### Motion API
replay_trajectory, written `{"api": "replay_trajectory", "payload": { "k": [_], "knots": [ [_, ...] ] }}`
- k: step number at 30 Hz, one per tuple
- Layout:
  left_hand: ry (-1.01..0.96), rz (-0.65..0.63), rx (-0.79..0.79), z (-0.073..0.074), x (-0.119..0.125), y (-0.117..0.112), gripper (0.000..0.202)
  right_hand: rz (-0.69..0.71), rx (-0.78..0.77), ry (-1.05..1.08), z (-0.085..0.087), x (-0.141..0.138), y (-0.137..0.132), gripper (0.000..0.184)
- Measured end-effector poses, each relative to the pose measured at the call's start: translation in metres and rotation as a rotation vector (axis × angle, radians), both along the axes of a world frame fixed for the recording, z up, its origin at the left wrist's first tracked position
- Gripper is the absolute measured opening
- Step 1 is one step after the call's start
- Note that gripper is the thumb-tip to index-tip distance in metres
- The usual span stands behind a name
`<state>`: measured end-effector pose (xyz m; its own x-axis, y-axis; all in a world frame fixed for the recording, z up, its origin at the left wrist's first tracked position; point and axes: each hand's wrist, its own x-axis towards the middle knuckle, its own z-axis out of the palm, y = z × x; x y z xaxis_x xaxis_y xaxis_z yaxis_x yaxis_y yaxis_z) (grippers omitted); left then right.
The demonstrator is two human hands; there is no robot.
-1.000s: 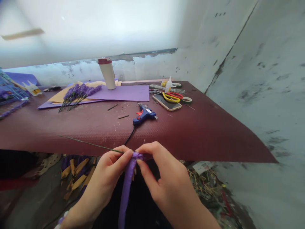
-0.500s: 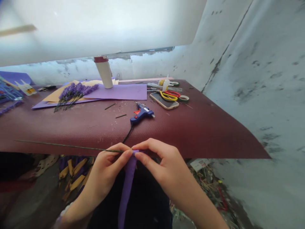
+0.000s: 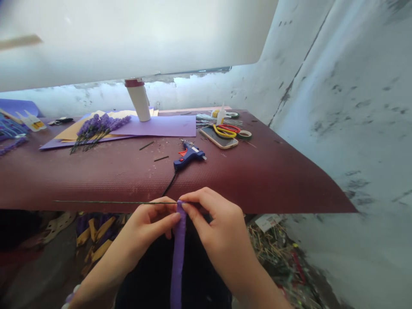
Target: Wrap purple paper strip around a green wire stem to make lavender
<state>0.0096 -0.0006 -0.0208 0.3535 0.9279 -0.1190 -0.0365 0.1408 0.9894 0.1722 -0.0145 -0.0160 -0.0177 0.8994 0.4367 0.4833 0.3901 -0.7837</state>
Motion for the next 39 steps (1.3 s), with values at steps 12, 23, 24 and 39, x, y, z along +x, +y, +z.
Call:
{"api": "replay_trajectory", "payload": {
  "k": [12,23,24,39],
  "knots": [
    [-0.140,0.123,-0.036,-0.001,0.002,-0.005,0.018,0.015,0.184,-0.089,-0.007,-0.006,-0.004,0.019],
    [-0.165,0.226,-0.065,-0.009,0.012,-0.007,0.019,-0.050,0.189,-0.185,-0.002,-0.010,-0.007,0.018],
    [-0.161,0.228,-0.072,-0.009,0.012,-0.007,0.019,-0.067,0.169,-0.168,-0.002,-0.010,-0.007,0.016],
    [0.069,0.164,0.235,-0.001,0.004,-0.009,0.019,0.198,-0.189,0.069,0.003,0.004,-0.001,0.020]
  ]
}}
